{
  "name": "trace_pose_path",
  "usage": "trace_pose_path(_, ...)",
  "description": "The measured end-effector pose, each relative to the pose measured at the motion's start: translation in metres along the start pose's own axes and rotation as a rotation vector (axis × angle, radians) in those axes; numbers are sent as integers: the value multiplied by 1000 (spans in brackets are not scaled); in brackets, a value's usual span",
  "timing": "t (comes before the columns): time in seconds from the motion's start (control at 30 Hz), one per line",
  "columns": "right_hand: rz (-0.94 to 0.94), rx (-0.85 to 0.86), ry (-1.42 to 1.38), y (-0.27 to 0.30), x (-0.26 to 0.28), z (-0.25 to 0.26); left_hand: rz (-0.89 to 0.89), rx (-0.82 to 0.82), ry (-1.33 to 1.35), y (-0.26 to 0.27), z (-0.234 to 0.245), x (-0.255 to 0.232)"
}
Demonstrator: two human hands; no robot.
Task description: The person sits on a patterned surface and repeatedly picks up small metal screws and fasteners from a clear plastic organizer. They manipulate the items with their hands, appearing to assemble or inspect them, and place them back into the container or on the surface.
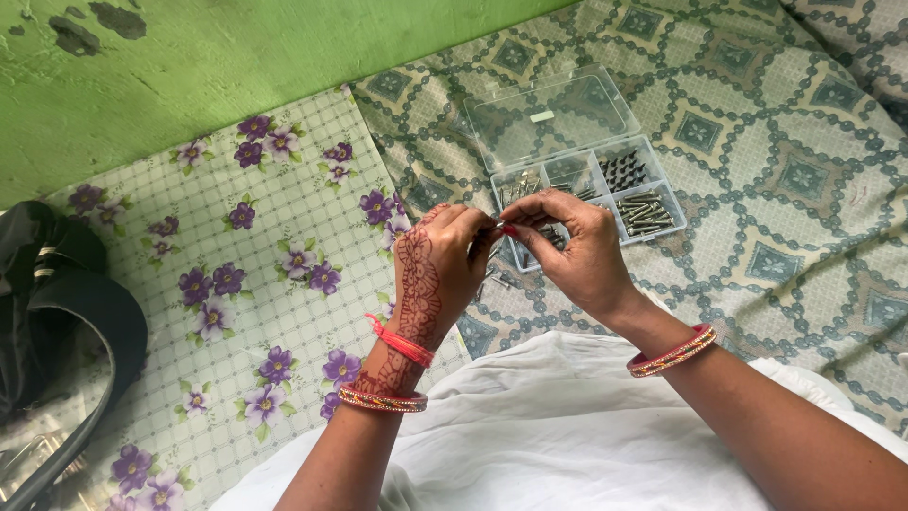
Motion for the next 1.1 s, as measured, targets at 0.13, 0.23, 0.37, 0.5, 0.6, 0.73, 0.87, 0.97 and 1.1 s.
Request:
trace_pose_path(0.13, -30, 11, -8, 0, -2, -3, 13, 7, -38, 0, 1, 4)
trace_pose_path(0.23, -38, 33, 54, 0, -2, -3, 14, 5, -50, 0, 0, 3)
trace_pose_path(0.37, 85, 71, 136, 0, 8, -6, 35, 20, -108, 1, -2, 2)
trace_pose_path(0.5, 178, 69, 198, 3, 14, -7, 30, 1, -117, 1, -1, 2)
trace_pose_path(0.6, 161, 87, 237, 4, 3, -9, 32, 20, -119, 2, -4, 3)
trace_pose_path(0.73, 128, 62, 338, -11, -24, 18, 46, 0, -45, 2, -5, 10)
trace_pose_path(0.87, -128, 4, 466, -29, -67, 71, 66, -26, -47, 1, 0, 16)
trace_pose_path(0.97, -234, 18, 597, -27, -104, 92, 66, -27, -52, 1, 0, 15)
trace_pose_path(1.1, -159, 116, 817, -34, -157, 76, 128, 35, -75, 3, -6, 23)
Point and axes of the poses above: each hand's wrist, its own y-axis away from the middle knuckle, its own z-axis out of the back of the hand, x = y × z, the point moved 7 cm from there along -y, towards the middle knuckle, and after that the axes turned 1 degree about x, right-handed, at the moved point
